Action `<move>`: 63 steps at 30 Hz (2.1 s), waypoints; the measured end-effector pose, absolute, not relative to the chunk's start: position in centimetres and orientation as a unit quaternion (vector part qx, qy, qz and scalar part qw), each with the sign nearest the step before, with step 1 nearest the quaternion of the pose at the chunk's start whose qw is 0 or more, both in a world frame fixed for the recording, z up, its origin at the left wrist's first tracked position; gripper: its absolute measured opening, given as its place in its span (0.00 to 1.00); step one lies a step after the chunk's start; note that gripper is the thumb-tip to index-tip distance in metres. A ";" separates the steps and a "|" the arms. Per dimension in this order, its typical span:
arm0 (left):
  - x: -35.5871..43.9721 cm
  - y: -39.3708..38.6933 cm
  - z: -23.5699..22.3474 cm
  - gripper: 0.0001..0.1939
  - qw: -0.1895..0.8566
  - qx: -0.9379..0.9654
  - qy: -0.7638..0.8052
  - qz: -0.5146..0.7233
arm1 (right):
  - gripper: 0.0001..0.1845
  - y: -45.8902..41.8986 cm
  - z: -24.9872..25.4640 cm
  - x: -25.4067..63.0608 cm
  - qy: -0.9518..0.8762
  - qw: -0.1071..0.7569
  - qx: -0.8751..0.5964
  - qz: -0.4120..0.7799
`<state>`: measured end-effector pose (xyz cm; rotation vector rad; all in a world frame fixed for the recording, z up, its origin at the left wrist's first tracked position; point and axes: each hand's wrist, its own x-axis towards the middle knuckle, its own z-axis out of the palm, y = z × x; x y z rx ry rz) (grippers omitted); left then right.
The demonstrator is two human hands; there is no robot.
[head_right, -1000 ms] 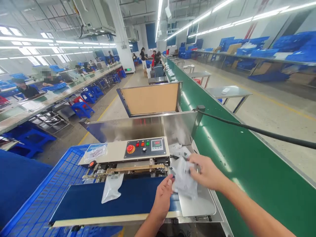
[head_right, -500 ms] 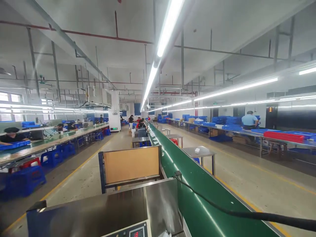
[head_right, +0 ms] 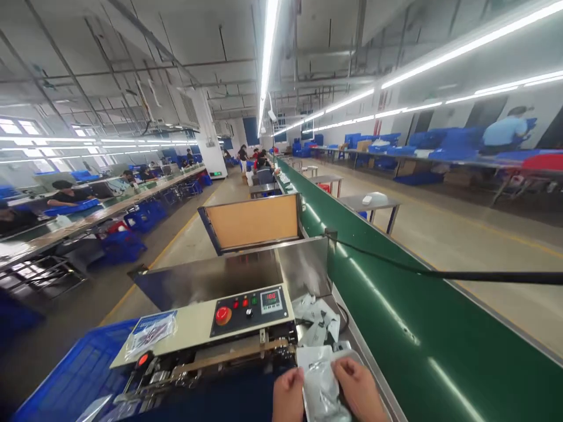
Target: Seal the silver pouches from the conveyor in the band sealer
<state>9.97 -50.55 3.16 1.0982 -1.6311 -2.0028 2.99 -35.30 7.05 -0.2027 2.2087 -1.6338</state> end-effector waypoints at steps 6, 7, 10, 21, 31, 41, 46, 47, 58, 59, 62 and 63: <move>10.4 -51.1 3.1 0.31 0.165 0.392 -0.477 -0.769 | 0.15 -37.4 5.7 1.7 0.706 0.248 0.104 -0.655; 10.2 -51.5 3.3 0.31 0.164 0.394 -0.468 -0.774 | 0.15 -37.8 5.8 1.6 0.696 0.253 0.111 -0.663; 10.4 -52.7 3.7 0.31 0.166 0.403 -0.443 -0.783 | 0.13 -39.4 5.8 1.5 0.682 0.274 0.111 -0.668; 18.6 -57.2 4.6 0.32 0.244 0.472 -0.402 -0.745 | 0.12 -42.8 4.7 1.1 0.718 0.375 -0.004 -0.586; 25.0 -54.8 6.1 0.41 0.356 0.541 -0.483 -0.589 | 0.07 -41.0 2.6 -10.5 0.930 0.205 -0.257 -0.165; 18.2 -50.5 8.7 0.36 0.285 0.370 -0.580 -0.668 | 0.06 -35.7 14.1 -6.9 0.811 0.053 -0.443 -0.379; 14.0 -49.4 9.5 0.35 0.214 0.251 -0.645 -0.690 | 0.05 -33.0 19.9 -2.9 0.750 0.100 -0.516 -0.401; 13.5 -49.1 9.5 0.34 0.183 0.220 -0.652 -0.702 | 0.05 -32.8 19.9 -2.2 0.746 0.119 -0.514 -0.406; 15.1 -48.5 7.3 0.29 0.164 0.265 -0.677 -0.666 | 0.26 -33.6 8.6 3.8 0.745 0.271 -0.148 -0.591; 14.9 -48.6 6.9 0.28 0.165 0.284 -0.666 -0.670 | 0.26 -34.0 8.1 4.0 0.744 0.267 -0.115 -0.602; 13.4 -48.8 5.5 0.26 0.165 0.366 -0.558 -0.726 | 0.24 -35.1 6.8 3.6 0.738 0.257 -0.001 -0.624; 12.8 -48.9 5.1 0.26 0.162 0.391 -0.512 -0.748 | 0.23 -35.5 6.3 3.2 0.736 0.258 0.029 -0.626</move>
